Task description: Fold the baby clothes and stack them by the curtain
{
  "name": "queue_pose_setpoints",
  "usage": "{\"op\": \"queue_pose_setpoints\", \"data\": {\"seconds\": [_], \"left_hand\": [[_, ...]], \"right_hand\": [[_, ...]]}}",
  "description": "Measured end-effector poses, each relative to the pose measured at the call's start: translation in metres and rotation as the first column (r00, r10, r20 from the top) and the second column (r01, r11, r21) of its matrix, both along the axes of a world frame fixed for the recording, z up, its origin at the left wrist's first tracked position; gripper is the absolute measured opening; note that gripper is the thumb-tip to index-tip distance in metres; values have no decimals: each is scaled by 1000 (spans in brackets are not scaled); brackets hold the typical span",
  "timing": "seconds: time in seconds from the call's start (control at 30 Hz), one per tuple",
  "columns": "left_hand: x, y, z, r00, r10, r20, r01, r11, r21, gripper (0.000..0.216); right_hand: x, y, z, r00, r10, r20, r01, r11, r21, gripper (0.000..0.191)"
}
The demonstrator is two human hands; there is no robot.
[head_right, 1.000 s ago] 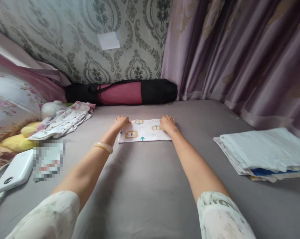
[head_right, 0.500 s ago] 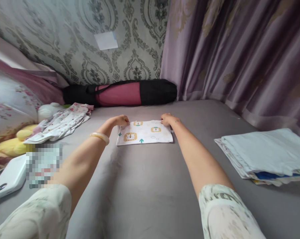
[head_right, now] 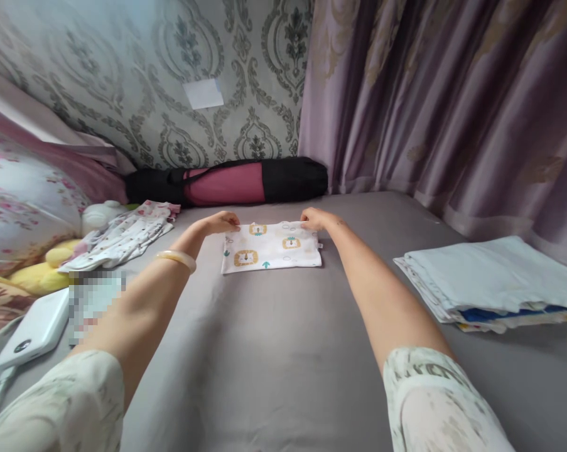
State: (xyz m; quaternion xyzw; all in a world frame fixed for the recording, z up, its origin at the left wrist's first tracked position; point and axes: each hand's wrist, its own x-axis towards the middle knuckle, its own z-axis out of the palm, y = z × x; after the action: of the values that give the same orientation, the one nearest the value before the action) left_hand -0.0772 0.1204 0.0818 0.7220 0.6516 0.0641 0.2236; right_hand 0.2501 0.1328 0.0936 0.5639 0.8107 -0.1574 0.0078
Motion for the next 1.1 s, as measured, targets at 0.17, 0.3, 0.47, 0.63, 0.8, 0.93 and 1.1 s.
{"op": "queue_pose_setpoints", "data": {"seconds": [0.17,0.3,0.47,0.63,0.8,0.93,1.1], "left_hand": [[-3,-15,45,996,-70,54,65,993,99,32],[-4,-30,70,1000,-6,-22,13,945,326,30],[-5,-56,56,986,-4,-164,93,838,537,28],[-11,-97,3,962,-163,-221,259,808,529,30],[-11,-141,-30,918,-305,-253,394,770,502,33],[-9,-161,-40,888,-367,-275,457,763,458,34],[-6,-174,-46,882,-381,-279,468,784,408,35]], "right_hand": [[9,-4,33,991,45,-129,-34,996,86,25],[15,-17,57,968,149,-200,-96,963,253,26],[22,-38,45,956,191,-223,-100,925,366,30],[32,-71,2,945,303,-123,-233,888,396,30],[38,-111,-32,929,370,-19,-331,851,407,32],[39,-133,-50,921,390,8,-359,838,411,33],[40,-148,-59,924,382,32,-366,853,372,44]]}}
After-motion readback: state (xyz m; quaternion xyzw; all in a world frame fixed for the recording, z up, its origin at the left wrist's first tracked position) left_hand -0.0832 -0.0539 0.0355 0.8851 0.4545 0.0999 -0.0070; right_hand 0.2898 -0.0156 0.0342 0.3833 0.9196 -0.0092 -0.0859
